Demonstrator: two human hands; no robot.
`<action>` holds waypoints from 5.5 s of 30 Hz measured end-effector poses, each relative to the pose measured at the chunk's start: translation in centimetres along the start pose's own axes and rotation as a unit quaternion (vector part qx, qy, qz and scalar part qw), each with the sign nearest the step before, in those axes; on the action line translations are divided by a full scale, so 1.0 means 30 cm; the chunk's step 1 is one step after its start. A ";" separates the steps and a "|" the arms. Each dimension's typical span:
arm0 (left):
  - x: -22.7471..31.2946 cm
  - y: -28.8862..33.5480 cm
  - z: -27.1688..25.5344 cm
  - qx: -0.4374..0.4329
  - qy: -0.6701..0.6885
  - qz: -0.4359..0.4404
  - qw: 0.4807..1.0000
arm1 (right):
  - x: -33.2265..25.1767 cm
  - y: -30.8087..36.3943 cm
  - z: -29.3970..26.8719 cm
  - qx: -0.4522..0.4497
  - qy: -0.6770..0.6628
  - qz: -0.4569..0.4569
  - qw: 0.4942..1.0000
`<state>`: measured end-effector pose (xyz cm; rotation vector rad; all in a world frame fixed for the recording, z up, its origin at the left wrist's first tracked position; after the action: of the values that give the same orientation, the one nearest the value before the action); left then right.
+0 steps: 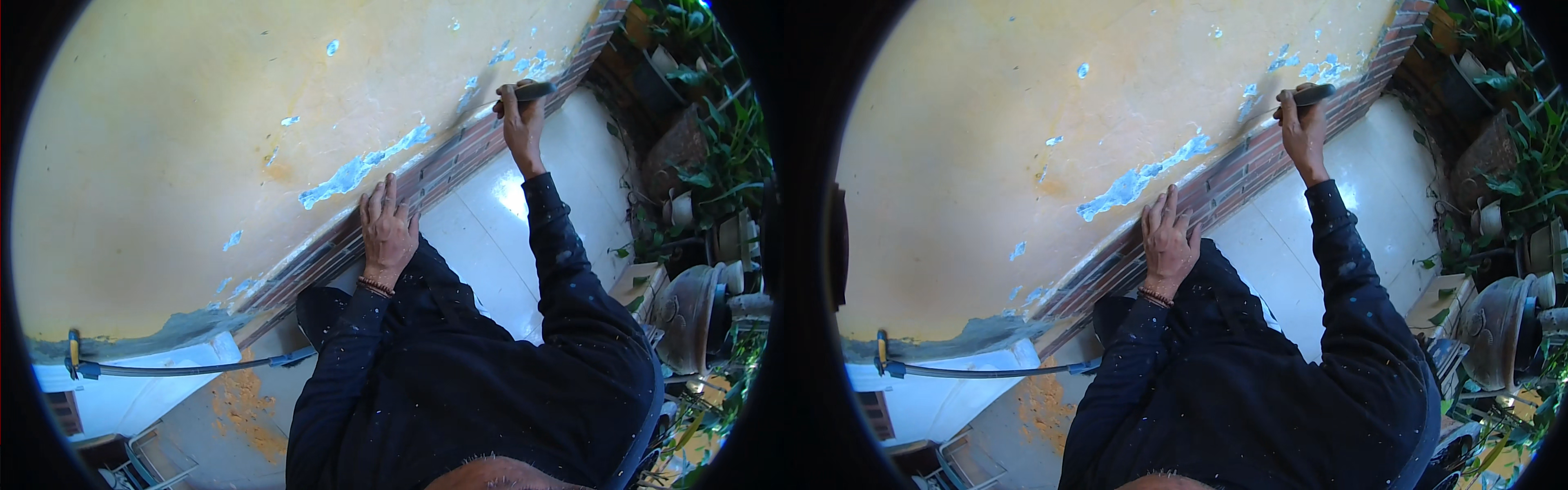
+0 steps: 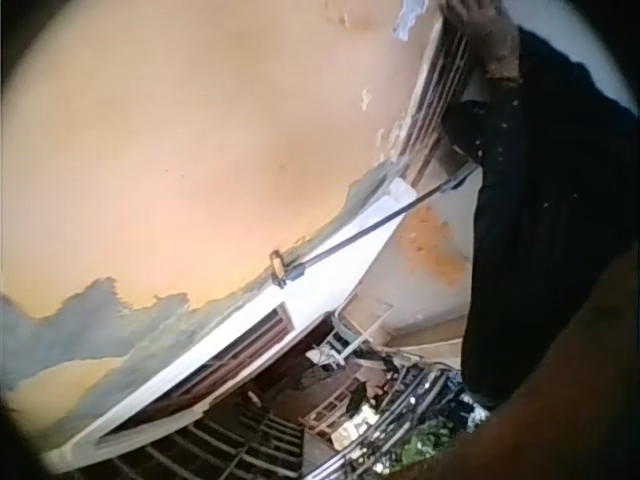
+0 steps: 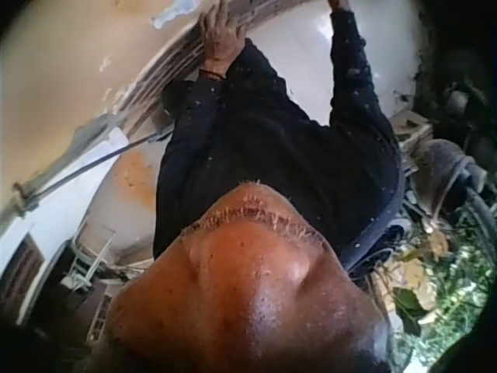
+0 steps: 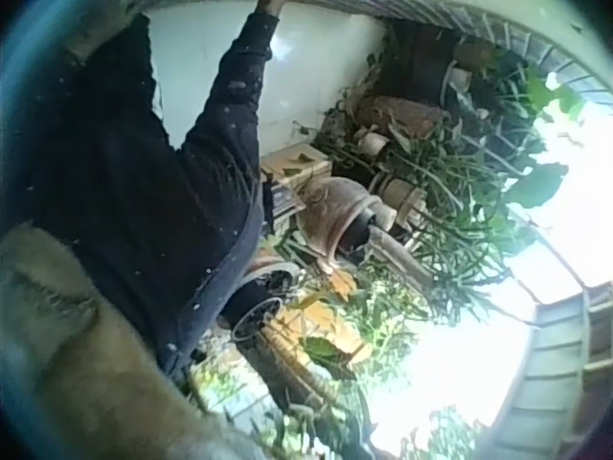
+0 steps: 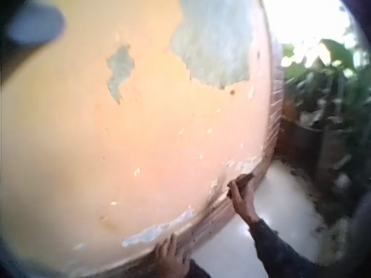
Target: Scraping old paint off an exterior wall using a scraper tool.
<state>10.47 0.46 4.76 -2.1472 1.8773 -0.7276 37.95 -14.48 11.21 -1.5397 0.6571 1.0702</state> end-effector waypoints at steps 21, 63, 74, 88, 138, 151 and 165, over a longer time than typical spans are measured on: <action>0.021 -0.013 0.000 0.001 -0.009 -0.003 1.000 | 0.112 -0.367 -0.422 0.221 0.134 0.016 0.966; 0.057 -0.044 0.006 -0.026 -0.064 -0.035 0.997 | 0.380 -0.741 -0.804 0.146 0.382 0.032 0.912; 0.078 -0.054 0.013 -0.028 -0.052 -0.027 0.998 | 0.428 -0.718 -0.854 0.261 0.423 -0.002 0.868; 0.070 -0.042 0.009 -0.018 -0.059 -0.040 0.997 | 0.433 -0.710 -0.821 0.213 0.356 0.041 0.909; 0.014 0.010 0.020 0.047 -0.017 -0.023 0.998 | 0.114 -0.327 -0.395 0.125 0.272 -0.007 0.954; 0.015 0.022 0.021 0.035 -0.009 -0.017 0.999 | 0.169 -0.385 -0.419 0.088 0.301 0.010 0.950; 0.014 0.007 0.031 0.050 -0.012 -0.010 0.999 | 0.115 -0.406 -0.397 0.102 0.238 0.013 0.966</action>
<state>10.76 -0.14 3.95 -2.1074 1.7705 -0.7800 53.23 -22.40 13.70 -1.6173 1.0827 0.6237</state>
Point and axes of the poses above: each hand's wrist, its own y-axis away from the middle knuckle, its own z-axis out of the palm, x = y × z, the point moved 5 cm from there along -y, towards the middle knuckle, and after that the axes turned 6 degrees about z, right-handed, at the moved point
